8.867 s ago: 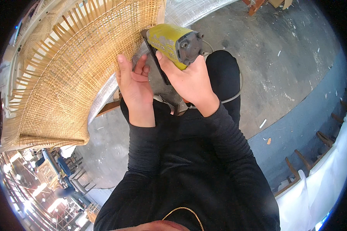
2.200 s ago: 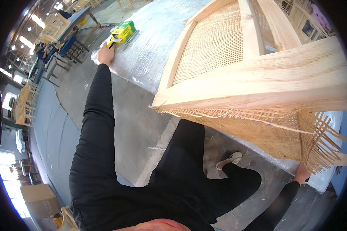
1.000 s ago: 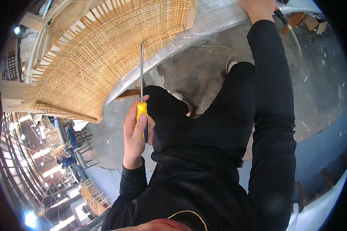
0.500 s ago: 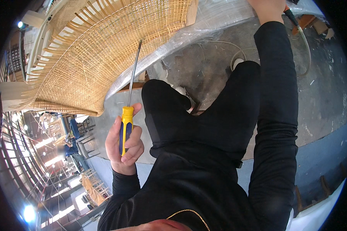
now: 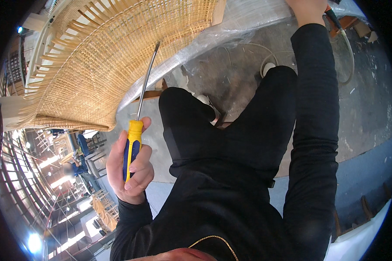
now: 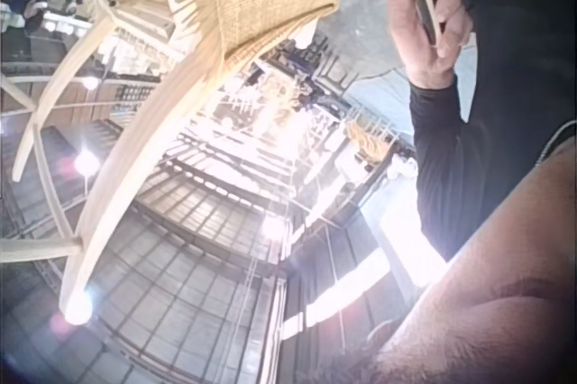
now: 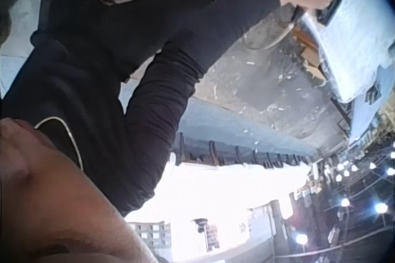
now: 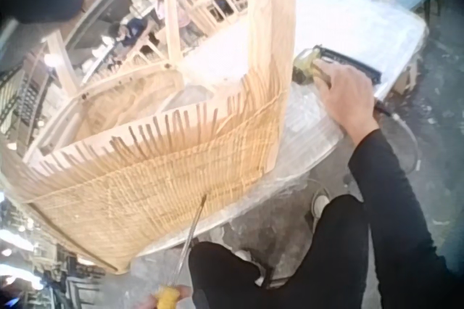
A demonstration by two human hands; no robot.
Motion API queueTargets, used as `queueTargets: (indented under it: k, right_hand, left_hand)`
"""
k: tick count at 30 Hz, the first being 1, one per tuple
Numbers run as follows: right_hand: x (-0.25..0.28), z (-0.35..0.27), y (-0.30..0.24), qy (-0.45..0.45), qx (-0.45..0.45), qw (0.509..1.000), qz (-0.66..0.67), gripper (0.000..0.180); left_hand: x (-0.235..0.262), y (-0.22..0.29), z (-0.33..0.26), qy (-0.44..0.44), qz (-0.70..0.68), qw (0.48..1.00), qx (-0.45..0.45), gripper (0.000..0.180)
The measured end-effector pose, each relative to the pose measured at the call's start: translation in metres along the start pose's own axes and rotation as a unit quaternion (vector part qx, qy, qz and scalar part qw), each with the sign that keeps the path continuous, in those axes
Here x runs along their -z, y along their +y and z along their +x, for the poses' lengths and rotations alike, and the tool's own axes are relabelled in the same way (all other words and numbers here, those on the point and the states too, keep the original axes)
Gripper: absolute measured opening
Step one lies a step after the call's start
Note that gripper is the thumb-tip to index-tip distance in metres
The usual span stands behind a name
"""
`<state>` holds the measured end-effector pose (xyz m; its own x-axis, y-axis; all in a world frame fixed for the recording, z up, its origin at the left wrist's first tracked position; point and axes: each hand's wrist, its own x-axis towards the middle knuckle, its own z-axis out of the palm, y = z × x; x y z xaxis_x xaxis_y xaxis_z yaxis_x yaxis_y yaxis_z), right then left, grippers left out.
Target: The person attaches woven cane webbing to the underside of a wooden chair seat. They use a pneumatic staple gun to secure the webbing along the edges, periodically repositioning the chair and using a screwdriver to adjust the material. The task is performed in a workshop environment with other furniture frames visible.
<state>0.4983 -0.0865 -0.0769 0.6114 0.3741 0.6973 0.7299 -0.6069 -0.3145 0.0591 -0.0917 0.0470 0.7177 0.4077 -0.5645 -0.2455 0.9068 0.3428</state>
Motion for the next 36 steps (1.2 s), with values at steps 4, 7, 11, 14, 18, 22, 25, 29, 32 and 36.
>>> queueTargets:
  k: [4, 7, 11, 14, 18, 22, 25, 29, 32, 36]
  right_hand:
    - [-0.003, -0.001, 0.0, 0.008, 0.013, 1.0, -0.008, 0.034]
    - [0.001, 0.001, -0.001, -0.009, 0.001, 1.0, -0.02, 0.035]
    - [0.002, -0.001, -0.002, -0.015, 0.0, 1.0, -0.026, 0.035]
    - [-0.001, -0.003, -0.002, -0.005, 0.006, 1.0, -0.021, 0.035]
    - [0.002, -0.002, 0.0, 0.004, 0.006, 1.0, -0.021, 0.035]
    - [0.002, -0.002, -0.001, -0.014, -0.011, 0.999, -0.038, 0.034]
    - [0.001, -0.003, -0.001, -0.013, -0.007, 0.999, -0.033, 0.034]
    - [0.002, -0.003, -0.001, -0.011, 0.0, 0.999, -0.048, 0.034]
    - [-0.002, -0.004, 0.0, -0.002, 0.01, 0.999, -0.048, 0.034]
    - [-0.001, -0.004, 0.0, 0.005, 0.009, 0.999, -0.045, 0.033]
  left_hand:
    - [0.004, 0.0, 0.002, 0.019, 0.055, 0.998, -0.005, 0.054]
    - [0.001, 0.006, 0.001, 0.024, 0.03, 0.999, 0.011, 0.054]
    - [-0.007, 0.004, 0.0, 0.032, 0.007, 0.999, 0.014, 0.053]
    - [-0.007, -0.002, -0.001, 0.037, 0.067, 0.997, -0.001, 0.052]
    - [-0.008, -0.003, 0.005, 0.064, 0.119, 0.991, 0.0, 0.053]
    - [0.012, -0.006, 0.016, 0.044, 0.225, 0.973, -0.029, 0.054]
    - [0.032, -0.015, 0.027, 0.037, 0.285, 0.956, -0.063, 0.054]
    - [0.037, -0.014, 0.031, 0.01, 0.265, 0.962, -0.063, 0.053]
    - [0.053, -0.019, 0.043, 0.031, 0.333, 0.939, -0.086, 0.052]
    - [0.084, -0.019, 0.06, 0.012, 0.375, 0.92, -0.11, 0.053]
